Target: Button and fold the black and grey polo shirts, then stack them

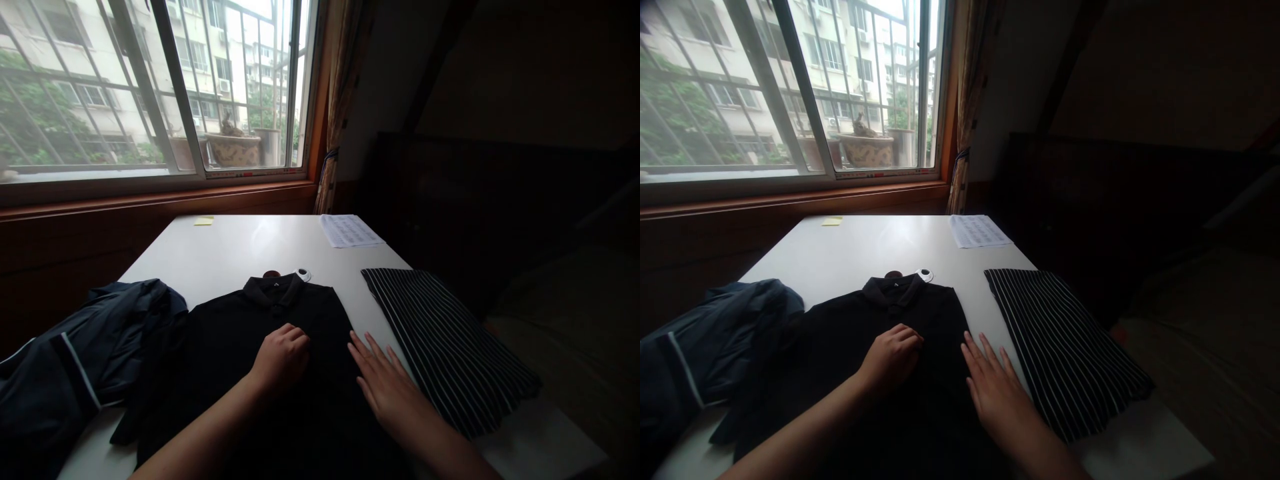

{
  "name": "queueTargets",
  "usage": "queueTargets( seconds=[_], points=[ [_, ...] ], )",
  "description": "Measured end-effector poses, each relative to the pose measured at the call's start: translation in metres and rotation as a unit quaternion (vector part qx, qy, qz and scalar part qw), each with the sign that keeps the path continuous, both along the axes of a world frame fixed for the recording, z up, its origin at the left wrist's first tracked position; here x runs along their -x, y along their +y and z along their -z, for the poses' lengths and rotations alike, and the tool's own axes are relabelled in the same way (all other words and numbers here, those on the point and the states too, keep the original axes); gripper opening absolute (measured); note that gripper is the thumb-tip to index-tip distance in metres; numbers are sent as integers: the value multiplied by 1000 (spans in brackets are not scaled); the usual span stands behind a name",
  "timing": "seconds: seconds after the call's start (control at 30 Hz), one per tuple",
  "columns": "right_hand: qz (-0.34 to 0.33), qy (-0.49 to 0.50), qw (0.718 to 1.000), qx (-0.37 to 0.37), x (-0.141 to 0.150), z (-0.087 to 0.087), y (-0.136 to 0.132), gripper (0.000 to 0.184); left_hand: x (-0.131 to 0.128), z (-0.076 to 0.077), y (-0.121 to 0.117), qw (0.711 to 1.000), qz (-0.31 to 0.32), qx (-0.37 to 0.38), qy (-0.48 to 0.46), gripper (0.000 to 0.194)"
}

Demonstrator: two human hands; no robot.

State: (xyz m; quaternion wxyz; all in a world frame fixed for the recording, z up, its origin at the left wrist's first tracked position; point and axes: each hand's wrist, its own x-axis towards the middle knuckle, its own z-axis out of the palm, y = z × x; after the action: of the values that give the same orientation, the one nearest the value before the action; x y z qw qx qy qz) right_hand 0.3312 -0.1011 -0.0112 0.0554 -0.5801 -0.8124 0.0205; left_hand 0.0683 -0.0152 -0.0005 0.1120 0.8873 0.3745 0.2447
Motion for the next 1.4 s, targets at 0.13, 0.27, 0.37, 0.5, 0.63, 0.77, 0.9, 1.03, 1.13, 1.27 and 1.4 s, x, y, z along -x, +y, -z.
queueTargets(
  seconds=[0.13, 0.27, 0.37, 0.5, 0.63, 0.77, 0.9, 1.03, 1.13, 1.27, 1.4],
  points=[
    [-55, 16, 998, -6, 30, -9, 15, 55, 8, -2, 8, 991, -97, 41, -89, 18],
    [-46, 22, 998, 41, 56, -3, 48, 64, 15, 2, 21, 972, -159, 56, -164, 24],
    [-37, 16, 998, 46, 66, 3, 76, 68, 19, 11, 30, 973, -174, 38, -150, 25],
    [-29, 11, 999, 36, 72, 3, 107, 70, 26, 23, 40, 977, -195, -14, -81, 27],
    [-19, 8, 999, 29, 75, 3, 122, 71, 38, 31, 48, 972, -227, -49, -30, 34],
    [-18, 10, 1000, 22, 75, 4, 119, 72, 48, 34, 54, 964, -260, -57, 13, 53],
    [-23, 13, 999, 23, 70, 5, 103, 71, 50, 36, 55, 960, -268, -52, 64, 60],
    [-27, 18, 999, 38, 59, 4, 77, 71, 48, 35, 54, 955, -273, -58, 99, 60],
    [-21, 21, 998, 53, 50, 4, 59, 69, 47, 33, 54, 951, -278, -49, 123, 61],
    [-5, 22, 998, 60, 46, 5, 51, 69, 45, 28, 52, 944, -286, -27, 163, 62],
    [15, 23, 998, 54, 52, 6, 65, 74, 44, 24, 51, 940, -285, -19, 184, 63]
  ],
)
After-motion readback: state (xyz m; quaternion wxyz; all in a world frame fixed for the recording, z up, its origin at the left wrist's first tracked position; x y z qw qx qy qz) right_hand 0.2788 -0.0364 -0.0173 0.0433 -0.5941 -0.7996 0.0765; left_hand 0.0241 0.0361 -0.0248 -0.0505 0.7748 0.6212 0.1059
